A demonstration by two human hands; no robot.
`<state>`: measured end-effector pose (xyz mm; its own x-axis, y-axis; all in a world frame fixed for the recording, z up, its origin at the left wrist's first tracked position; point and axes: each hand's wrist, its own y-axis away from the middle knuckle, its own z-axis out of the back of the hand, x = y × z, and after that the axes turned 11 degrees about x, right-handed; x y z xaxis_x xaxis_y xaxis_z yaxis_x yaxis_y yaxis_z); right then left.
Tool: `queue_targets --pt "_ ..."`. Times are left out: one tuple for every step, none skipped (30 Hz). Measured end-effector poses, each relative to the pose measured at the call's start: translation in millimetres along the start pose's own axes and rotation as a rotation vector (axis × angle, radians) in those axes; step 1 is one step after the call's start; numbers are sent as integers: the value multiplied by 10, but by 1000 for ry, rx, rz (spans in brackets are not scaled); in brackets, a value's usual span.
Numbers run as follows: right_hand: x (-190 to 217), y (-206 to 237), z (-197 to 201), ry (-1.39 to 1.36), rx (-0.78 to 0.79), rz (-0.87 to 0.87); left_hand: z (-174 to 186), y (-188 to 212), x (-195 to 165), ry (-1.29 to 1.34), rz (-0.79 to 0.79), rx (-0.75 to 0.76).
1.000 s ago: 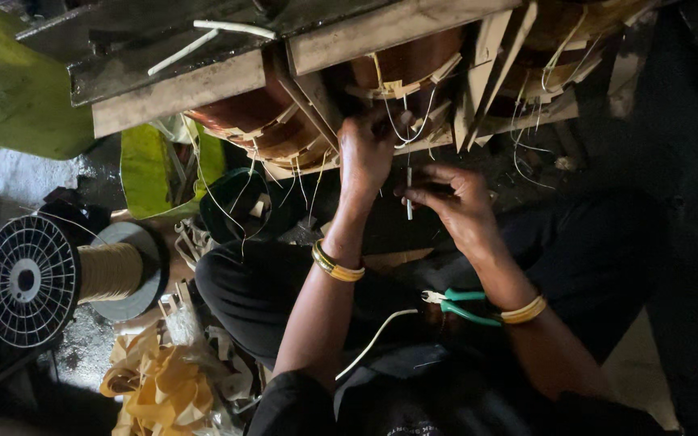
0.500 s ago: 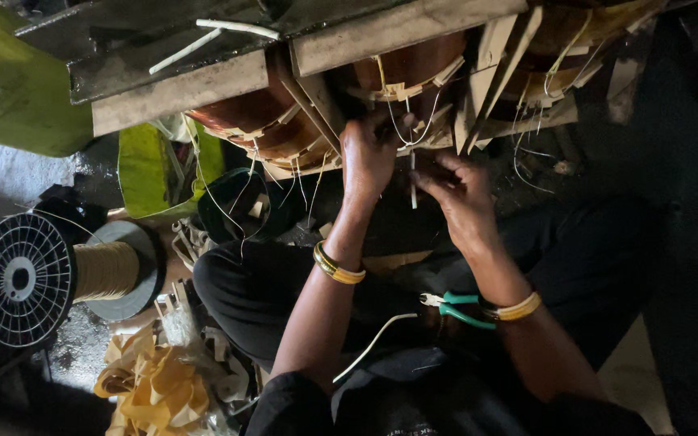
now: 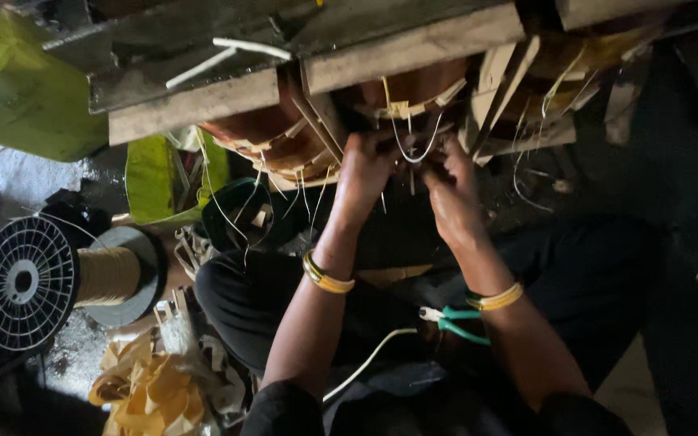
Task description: The person sits on the floor and uses pliers to strip and cut white insulated wires attached to a copper-wound electrical component. They repeatedly strip insulation, cut wire ends, and tuck the wires into slots on the component.
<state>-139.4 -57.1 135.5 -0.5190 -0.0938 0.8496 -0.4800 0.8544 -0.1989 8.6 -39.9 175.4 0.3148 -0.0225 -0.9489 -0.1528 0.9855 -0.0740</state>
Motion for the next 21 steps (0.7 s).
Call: queue_targets --pt "8 -14 -14 -33 4 5 9 -8 -5 -6 -28 -12" --pt "21 -33 -37 -68 13 13 16 -27 -21 -42 30 -34" --pt "45 -43 -58 0 8 8 3 -45 -46 -75 91 -58" --pt "79 -45 -73 68 5 4 2 -62 -78 -106 152 -83" --pt "115 -53 -86 137 0 0 13 -75 -114 -146 103 -99" --pt "157 -53 -87 239 13 -1 14 -79 -153 -183 58 -112" --pt "204 -41 -74 340 22 -4 20 -86 -192 -220 16 -123" --pt "241 -30 -60 442 29 -10 27 -93 -230 -184 66 -112" --pt "266 -21 -46 464 42 -65 25 -87 -263 -146 119 -96" --pt "284 -13 -26 486 52 -122 16 -83 -291 -106 172 -77" --pt "293 -6 -6 508 60 -181 5 -79 -313 -153 155 -103" --pt "293 -3 12 539 78 -146 -9 -74 -326 -201 140 -126" --pt "284 -5 27 570 94 -111 -32 -72 -332 -249 125 -148" --pt "271 -11 41 601 113 -76 -58 -71 -330 -227 88 -168" --pt "254 -18 49 524 121 -55 -79 -66 -321 -208 52 -189" --pt "236 -28 53 447 130 -33 -97 -62 -305 -189 16 -211" --pt "223 -35 59 369 141 -10 -107 -50 -282 -196 21 -202" --pt "210 -41 63 402 134 -14 -111 -30 -257 -204 25 -193" --pt "201 -44 67 434 127 -19 -106 -14 -231 -213 29 -185" --pt "192 -45 68 464 118 -23 -90 2 -207 -212 -27 -187" --pt "181 -44 67 419 89 -77 -70 20 -187 -210 -81 -187"
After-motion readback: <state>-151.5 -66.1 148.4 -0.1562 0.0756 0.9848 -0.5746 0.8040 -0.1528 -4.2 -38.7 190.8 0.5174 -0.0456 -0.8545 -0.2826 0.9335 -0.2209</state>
